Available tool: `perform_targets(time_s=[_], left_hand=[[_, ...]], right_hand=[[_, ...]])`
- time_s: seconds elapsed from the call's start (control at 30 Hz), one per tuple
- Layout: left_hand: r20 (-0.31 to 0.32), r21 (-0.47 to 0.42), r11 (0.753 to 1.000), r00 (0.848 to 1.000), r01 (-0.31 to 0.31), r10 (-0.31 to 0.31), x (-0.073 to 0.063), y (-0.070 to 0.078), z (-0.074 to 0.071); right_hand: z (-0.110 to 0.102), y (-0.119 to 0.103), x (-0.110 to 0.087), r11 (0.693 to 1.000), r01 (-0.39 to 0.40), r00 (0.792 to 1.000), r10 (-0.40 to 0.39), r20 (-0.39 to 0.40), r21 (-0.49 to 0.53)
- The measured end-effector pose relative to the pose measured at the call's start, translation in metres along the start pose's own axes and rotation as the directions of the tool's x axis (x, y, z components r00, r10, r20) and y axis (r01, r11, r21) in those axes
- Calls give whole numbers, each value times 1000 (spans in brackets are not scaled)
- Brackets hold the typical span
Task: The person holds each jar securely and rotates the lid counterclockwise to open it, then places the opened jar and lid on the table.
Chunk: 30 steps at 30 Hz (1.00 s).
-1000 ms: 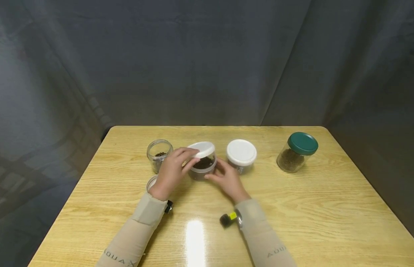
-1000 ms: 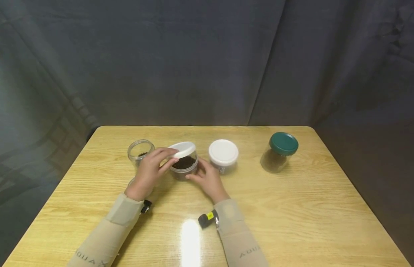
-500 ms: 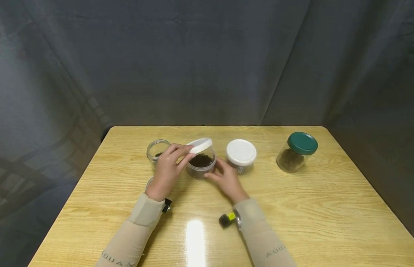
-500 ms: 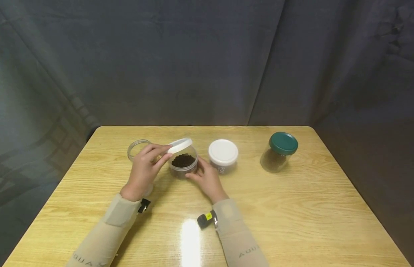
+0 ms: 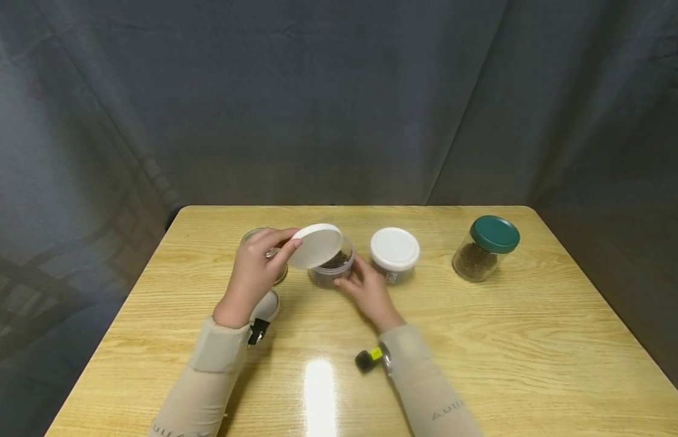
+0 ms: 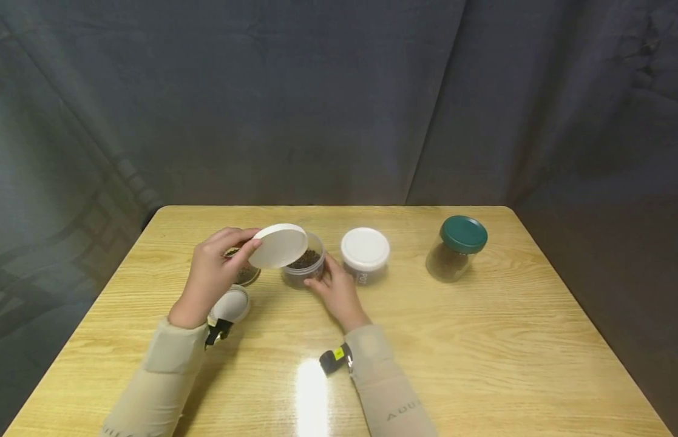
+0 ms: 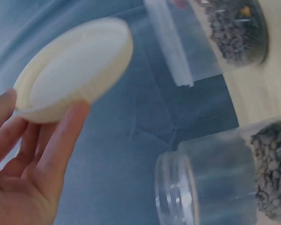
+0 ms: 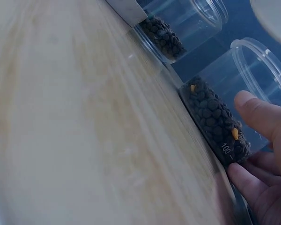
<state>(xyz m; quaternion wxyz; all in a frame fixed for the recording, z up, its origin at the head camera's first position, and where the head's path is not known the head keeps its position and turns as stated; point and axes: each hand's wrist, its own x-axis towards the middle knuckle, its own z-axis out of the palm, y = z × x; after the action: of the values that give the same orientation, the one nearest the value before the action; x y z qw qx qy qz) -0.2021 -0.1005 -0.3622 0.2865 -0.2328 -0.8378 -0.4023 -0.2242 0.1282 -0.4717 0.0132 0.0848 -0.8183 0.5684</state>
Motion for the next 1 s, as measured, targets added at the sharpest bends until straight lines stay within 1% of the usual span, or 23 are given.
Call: perform_targets(time_s=[0.07,0.1,0.13,0.17,0.2,0.27,0.33,0.4,0.53,0.6,0.67,0.73,0.77,0.83,0.87,0.93,0.97,1.0], left_hand=[[46,-18,998,998,52,-51,1,1,-4],[77,-36,996,994,82,-79,1,2,-6],[111,-56,992,988,112,-105,2,2,-7],[152,-79,986,979,147,-134,2,3,-9],[197,-103,978,967,184,-161,2,3,-10],[289,-141,956,935,256,-208,2,3,-11],[374,-143,941,897,307,-236,2,2,-10],[453,-116,935,856,336,-251,1,0,-8],[587,-51,938,770,343,-250,-1,-5,-2],[639,-29,936,726,350,-252,-2,-7,1],[680,-17,933,688,360,-253,-3,-8,3],[711,-11,928,655,373,-255,-5,-10,6],[723,-6,927,642,375,-255,-5,-11,7],[740,9,934,626,358,-247,-7,-14,10],[746,20,937,619,349,-246,-7,-15,12],[751,47,952,618,302,-233,-8,-18,15],[757,56,957,613,284,-227,-9,-18,17],[763,65,956,604,286,-232,-9,-18,18]], right_hand=[[1,0,1,1000,3,1000,-3,-5,-2],[1,0,2,1000,5,1000,-5,-7,-5],[1,0,2,1000,7,1000,-7,-9,-7],[1,0,3,1000,9,1000,-9,-10,-13],[1,0,3,1000,11,1000,-12,-11,-19],[1,0,4,999,13,1000,-13,-14,-32],[1,1,4,999,7,1000,-8,-18,-37],[1,1,5,999,-6,1000,5,-21,-37],[2,2,5,999,-30,999,30,-18,-27],[3,3,5,999,-33,999,32,-16,-26],[3,3,5,999,-32,999,31,-17,-29],[3,3,5,999,-26,1000,26,-14,-27],[2,3,6,999,-25,1000,25,-15,-26],[2,3,6,1000,-22,1000,22,-14,-21],[2,4,6,1000,-20,1000,20,-12,-17],[2,4,6,1000,-18,1000,18,-12,-14],[2,4,6,1000,-15,1000,15,-12,-12],[2,4,6,1000,-15,1000,14,-12,-13]])
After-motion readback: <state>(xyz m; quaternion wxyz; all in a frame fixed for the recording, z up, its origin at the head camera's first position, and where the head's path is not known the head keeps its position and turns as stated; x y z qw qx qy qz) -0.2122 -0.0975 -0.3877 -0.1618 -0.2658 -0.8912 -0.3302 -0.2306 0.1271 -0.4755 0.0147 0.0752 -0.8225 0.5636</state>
